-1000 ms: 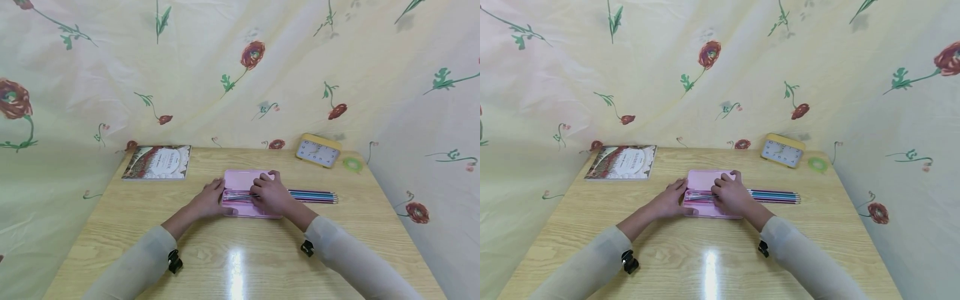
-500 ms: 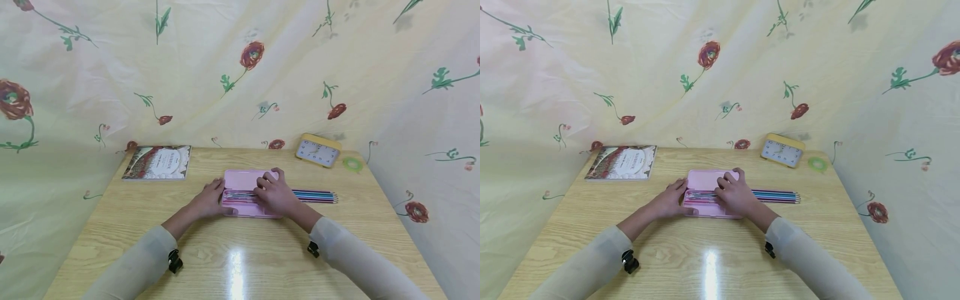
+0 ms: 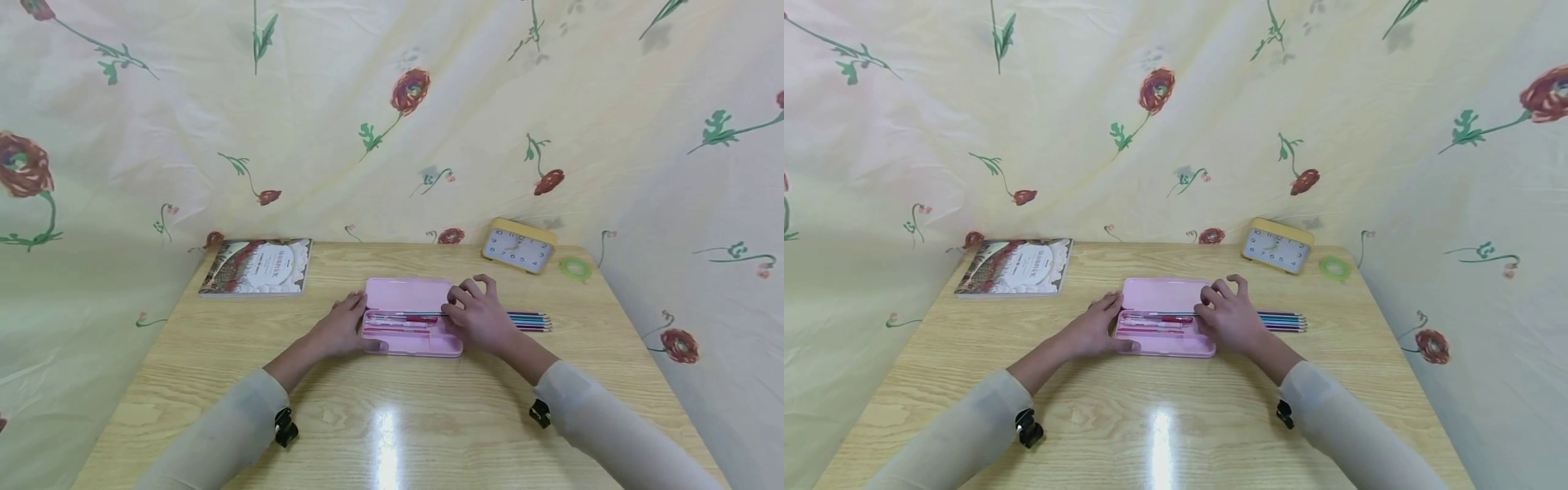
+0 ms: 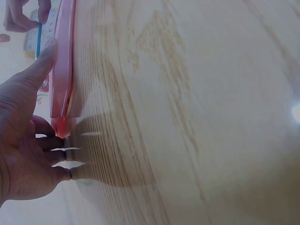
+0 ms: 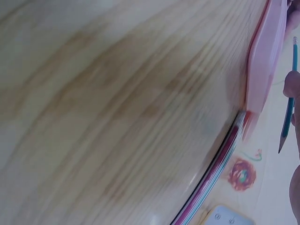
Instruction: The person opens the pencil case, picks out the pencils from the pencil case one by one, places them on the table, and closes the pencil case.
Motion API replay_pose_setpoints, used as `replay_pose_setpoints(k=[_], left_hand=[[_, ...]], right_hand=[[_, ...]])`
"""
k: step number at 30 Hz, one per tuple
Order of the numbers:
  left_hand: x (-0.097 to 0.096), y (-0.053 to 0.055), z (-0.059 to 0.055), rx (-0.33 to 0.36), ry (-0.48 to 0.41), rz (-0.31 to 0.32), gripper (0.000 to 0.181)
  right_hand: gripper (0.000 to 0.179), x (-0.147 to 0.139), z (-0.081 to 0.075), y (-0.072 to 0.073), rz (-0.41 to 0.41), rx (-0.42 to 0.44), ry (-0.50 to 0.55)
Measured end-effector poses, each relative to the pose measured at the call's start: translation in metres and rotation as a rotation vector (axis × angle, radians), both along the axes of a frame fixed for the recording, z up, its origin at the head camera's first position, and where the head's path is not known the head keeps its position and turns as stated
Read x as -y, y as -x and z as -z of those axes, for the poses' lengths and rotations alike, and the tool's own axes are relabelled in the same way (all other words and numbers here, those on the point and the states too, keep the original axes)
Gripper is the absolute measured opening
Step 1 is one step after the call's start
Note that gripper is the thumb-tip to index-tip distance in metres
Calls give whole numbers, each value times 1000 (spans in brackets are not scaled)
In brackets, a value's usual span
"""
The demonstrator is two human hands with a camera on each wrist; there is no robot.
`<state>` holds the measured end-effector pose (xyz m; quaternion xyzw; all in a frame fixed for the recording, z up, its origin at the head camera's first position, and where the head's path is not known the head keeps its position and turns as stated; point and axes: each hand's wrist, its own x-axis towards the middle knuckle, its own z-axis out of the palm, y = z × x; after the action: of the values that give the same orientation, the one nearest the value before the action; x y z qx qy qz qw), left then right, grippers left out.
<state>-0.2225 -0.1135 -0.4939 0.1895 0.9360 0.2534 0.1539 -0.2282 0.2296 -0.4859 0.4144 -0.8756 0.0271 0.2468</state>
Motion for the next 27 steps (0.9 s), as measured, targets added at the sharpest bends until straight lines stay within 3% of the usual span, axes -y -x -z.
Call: replay_pose_setpoints(k=[17,27], left_hand=[[-2,1,2,1,17,-5,132],[-1,-1,0,18,2,-16,131]], right_hand=[[24,-76,6,-19,26,-8,45],[26,-115,19,-36,50,-31,56]])
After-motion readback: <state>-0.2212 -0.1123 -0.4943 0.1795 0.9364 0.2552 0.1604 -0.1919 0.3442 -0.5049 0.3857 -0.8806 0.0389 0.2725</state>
